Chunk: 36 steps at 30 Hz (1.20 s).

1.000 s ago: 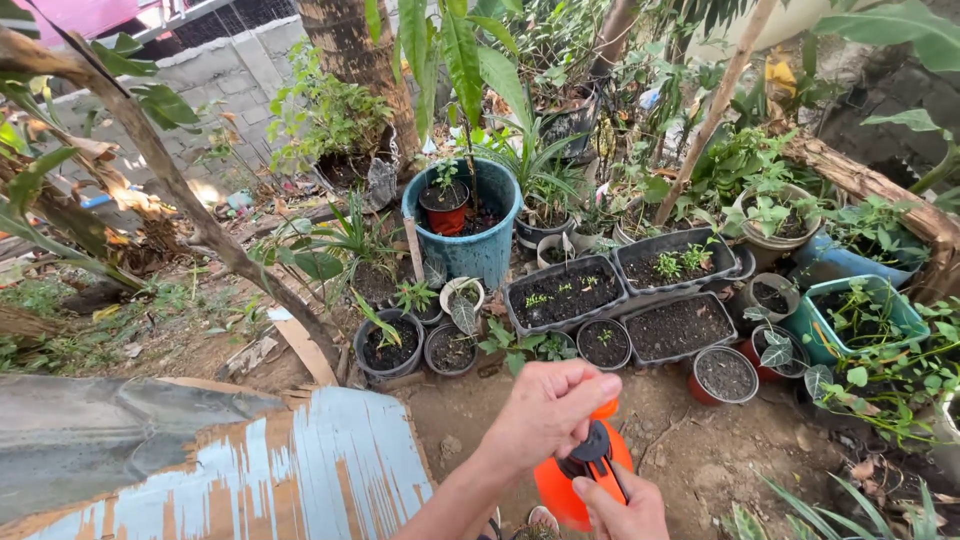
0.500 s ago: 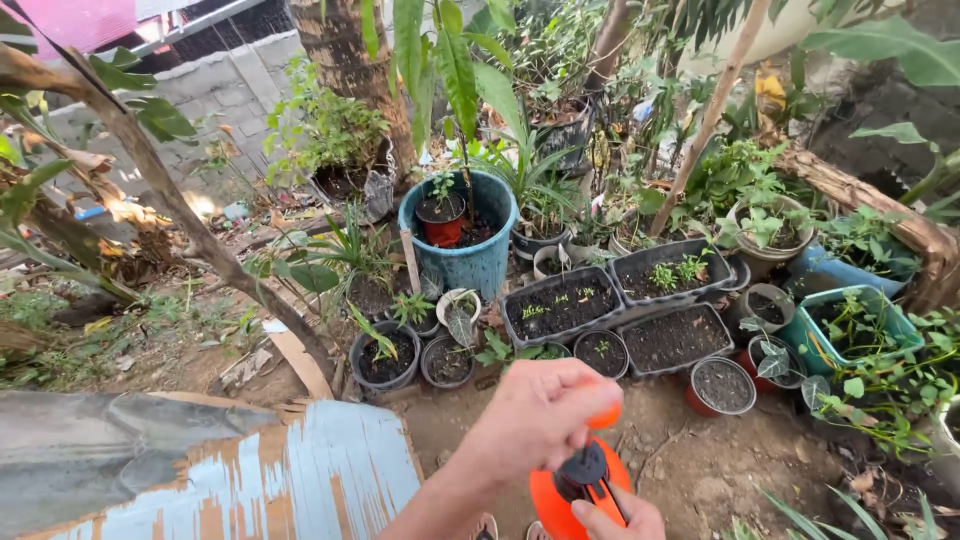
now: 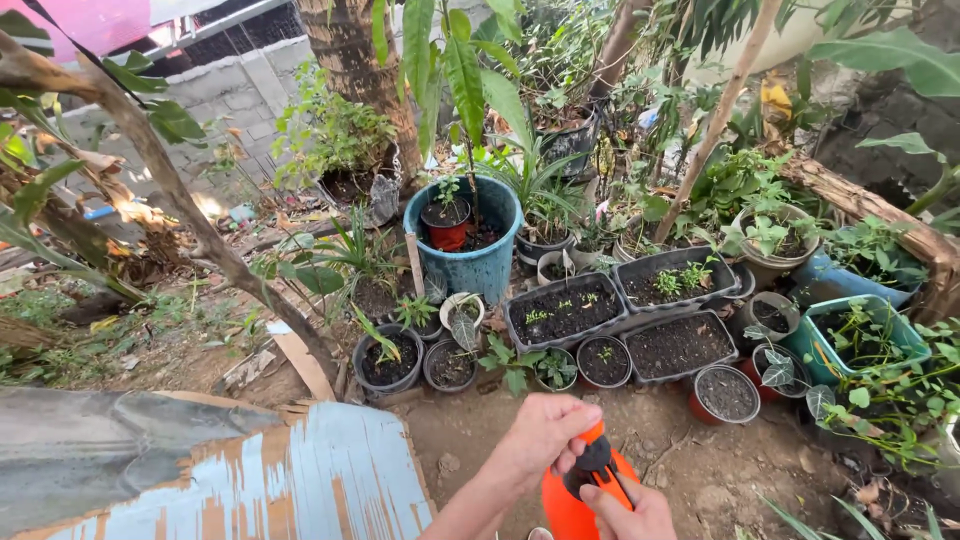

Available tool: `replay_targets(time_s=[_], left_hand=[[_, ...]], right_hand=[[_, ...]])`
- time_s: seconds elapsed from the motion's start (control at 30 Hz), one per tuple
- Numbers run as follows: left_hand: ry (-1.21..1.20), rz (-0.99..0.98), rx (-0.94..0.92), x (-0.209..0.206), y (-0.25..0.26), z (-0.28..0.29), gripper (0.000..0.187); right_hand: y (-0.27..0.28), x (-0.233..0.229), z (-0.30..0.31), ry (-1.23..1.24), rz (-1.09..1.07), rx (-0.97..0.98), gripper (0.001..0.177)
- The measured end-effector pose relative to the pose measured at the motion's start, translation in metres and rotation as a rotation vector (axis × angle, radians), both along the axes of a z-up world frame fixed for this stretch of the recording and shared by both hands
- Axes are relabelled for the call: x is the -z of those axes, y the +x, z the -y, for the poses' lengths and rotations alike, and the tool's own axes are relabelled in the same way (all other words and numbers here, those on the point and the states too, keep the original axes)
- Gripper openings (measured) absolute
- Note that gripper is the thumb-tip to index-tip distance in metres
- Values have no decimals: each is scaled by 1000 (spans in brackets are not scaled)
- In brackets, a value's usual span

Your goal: Watering potted plants in a garden using a handheld pressure sprayer

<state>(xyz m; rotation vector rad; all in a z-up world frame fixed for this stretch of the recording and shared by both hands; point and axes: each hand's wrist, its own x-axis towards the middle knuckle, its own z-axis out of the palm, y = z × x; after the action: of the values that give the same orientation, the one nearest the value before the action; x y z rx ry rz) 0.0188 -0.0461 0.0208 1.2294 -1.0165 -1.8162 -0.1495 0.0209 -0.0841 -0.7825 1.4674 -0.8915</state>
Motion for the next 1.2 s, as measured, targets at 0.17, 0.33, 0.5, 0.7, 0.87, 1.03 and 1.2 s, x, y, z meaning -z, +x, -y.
replay_targets(time_s=[0.17, 0.33, 0.5, 0.7, 0.87, 1.03, 1.2], left_hand=[[-174, -89, 6, -106, 11, -5, 23], [-260, -38, 42, -68, 6, -2, 28], [-50, -147, 69, 54, -5, -1, 39], [-43, 11, 1, -9, -11, -6, 36], [-234, -48, 21, -104, 1, -9, 25], [-312, -68, 52, -60, -9, -6, 26], [-93, -74, 70, 28, -18, -2, 40]], right_hand=[[1, 17, -10, -85, 250, 25, 11], [8, 13, -4, -179, 231, 52, 17], [10, 0, 6, 75, 31, 74, 27], [5, -30, -3, 156, 97, 117, 34], [-2, 8, -15, -69, 281, 60, 5], [-1, 2, -2, -119, 243, 80, 24], [1, -10, 7, 137, 73, 161, 27]])
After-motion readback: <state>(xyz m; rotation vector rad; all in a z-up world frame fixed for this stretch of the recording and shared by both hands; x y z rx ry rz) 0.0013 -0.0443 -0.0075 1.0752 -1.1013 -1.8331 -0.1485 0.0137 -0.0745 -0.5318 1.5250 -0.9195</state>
